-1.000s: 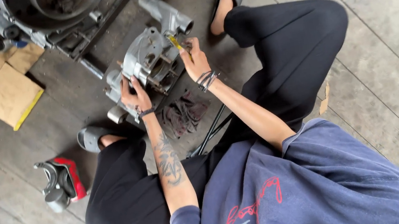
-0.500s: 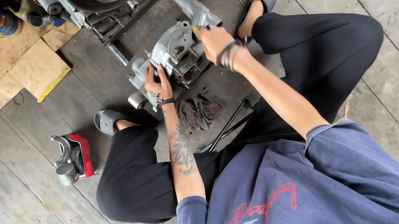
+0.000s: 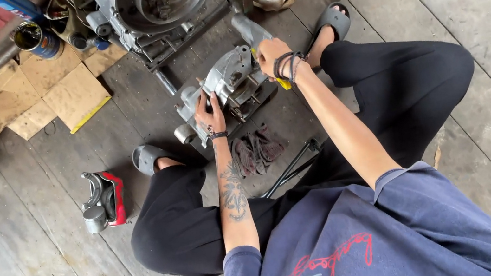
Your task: Cleaning an engine casing using a scraper and a cloth to remove residue and grime.
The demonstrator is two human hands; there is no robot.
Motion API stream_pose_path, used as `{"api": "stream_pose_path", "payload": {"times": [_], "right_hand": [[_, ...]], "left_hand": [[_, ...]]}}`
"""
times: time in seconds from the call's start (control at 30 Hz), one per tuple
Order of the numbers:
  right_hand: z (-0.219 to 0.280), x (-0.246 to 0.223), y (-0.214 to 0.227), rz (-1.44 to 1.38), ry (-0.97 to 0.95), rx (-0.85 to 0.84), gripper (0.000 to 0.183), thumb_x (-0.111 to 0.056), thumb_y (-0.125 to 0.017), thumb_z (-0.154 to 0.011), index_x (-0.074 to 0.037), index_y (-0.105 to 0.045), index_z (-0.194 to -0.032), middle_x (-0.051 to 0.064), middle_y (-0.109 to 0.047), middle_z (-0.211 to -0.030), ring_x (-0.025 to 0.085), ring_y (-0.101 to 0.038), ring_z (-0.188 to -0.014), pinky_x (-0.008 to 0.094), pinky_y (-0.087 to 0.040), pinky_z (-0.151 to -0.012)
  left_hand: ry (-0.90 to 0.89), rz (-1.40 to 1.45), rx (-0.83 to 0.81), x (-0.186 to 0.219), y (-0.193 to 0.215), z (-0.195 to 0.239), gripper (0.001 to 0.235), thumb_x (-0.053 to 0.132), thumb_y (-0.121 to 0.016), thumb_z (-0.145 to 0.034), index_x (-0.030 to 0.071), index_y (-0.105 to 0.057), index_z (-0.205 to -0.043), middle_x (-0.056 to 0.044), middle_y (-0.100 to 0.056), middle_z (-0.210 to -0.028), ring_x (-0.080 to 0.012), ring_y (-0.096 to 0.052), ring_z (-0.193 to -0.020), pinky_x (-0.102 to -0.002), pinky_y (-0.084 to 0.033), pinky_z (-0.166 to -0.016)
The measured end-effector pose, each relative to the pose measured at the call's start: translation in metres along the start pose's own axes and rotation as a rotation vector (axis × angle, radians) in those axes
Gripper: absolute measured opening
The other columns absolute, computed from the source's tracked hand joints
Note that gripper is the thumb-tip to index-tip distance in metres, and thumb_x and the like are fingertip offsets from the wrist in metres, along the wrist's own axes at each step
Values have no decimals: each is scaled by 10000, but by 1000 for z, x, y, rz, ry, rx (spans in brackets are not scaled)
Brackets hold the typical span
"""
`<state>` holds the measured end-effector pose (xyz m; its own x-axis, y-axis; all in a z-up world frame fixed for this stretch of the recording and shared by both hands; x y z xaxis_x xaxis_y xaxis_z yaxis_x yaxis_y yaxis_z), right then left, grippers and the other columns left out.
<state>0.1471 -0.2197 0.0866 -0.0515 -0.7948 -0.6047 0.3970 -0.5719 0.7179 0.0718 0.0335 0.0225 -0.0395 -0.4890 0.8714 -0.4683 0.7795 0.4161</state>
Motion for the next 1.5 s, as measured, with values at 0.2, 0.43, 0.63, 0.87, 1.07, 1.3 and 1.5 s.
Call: {"api": "stream_pose_path", "payload": {"times": [0.2, 0.43, 0.63, 0.87, 1.07, 1.3, 1.5], "right_hand": [[22, -7, 8, -123, 70, 85, 286, -134, -546, -976, 103, -633, -1109, 192, -723, -717, 244, -691, -474, 320, -615, -454], [102, -31, 50, 59, 57, -2, 530, -200, -668, -942, -8, -442, -1382, 309, -696, -1166, 473, -705, -999, 588, -573, -858], [83, -3, 29, 328, 53, 138, 234, -212, -705, -931, -106, -675, -1138, 126, -748, -1101, 378, -737, -966, 489, -624, -798], [41, -7, 24, 447, 117, 243, 151, -129, -667, -904, -20, -754, -963, 161, -692, -853, 394, -740, -749, 470, -641, -619], [40, -3, 11, 394, 84, 254, 210, -173, -653, -898, -6, -765, -958, 210, -703, -876, 427, -740, -833, 490, -630, -693], [65, 2, 8, 200, 102, 305, 214, -143, -616, -930, -20, -757, -1033, 225, -729, -898, 445, -732, -877, 507, -619, -764], [18, 33, 2, 212, -18, 370, 230, -207, -626, -930, -36, -770, -986, 244, -732, -845, 449, -731, -867, 499, -619, -754]], "left_hand": [[7, -13, -2, -9, -4, -1, 535, 488, -660, -1006, 41, -708, -1294, -303, -683, -1233, -470, -630, -1186, -530, -528, -1015], [20, -49, -3, -8, -4, 1, 515, 488, -660, -992, 87, -705, -1311, -281, -682, -1255, -446, -639, -1183, -519, -539, -1013], [-18, -5, 47, -13, -3, 1, 509, 482, -674, -994, 77, -717, -1298, -278, -700, -1223, -458, -656, -1155, -520, -554, -989], [5, 12, 12, -12, -4, -1, 534, 513, -653, -1002, 84, -709, -1315, -265, -691, -1253, -451, -634, -1195, -515, -540, -1011], [6, -3, 5, 5, -1, -2, 563, 532, -620, -1017, 66, -696, -1325, -280, -688, -1243, -463, -637, -1186, -536, -541, -1008], [1, -23, 4, -3, -1, 2, 575, 556, -610, -1016, 78, -704, -1322, -271, -695, -1241, -446, -645, -1184, -527, -547, -993], [-14, 49, 16, -3, -4, -2, 607, 560, -629, -1008, 47, -692, -1326, -296, -687, -1233, -476, -624, -1199, -555, -545, -998]]}}
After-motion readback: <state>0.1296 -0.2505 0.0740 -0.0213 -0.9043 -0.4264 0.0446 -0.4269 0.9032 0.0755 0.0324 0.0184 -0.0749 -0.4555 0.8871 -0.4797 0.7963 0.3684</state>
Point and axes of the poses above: each hand's wrist, its own z-axis away from the middle knuckle, its own y-axis out of the back of the hand, x = y × z, the point moved 8 cm from there along -z, towards the middle knuckle
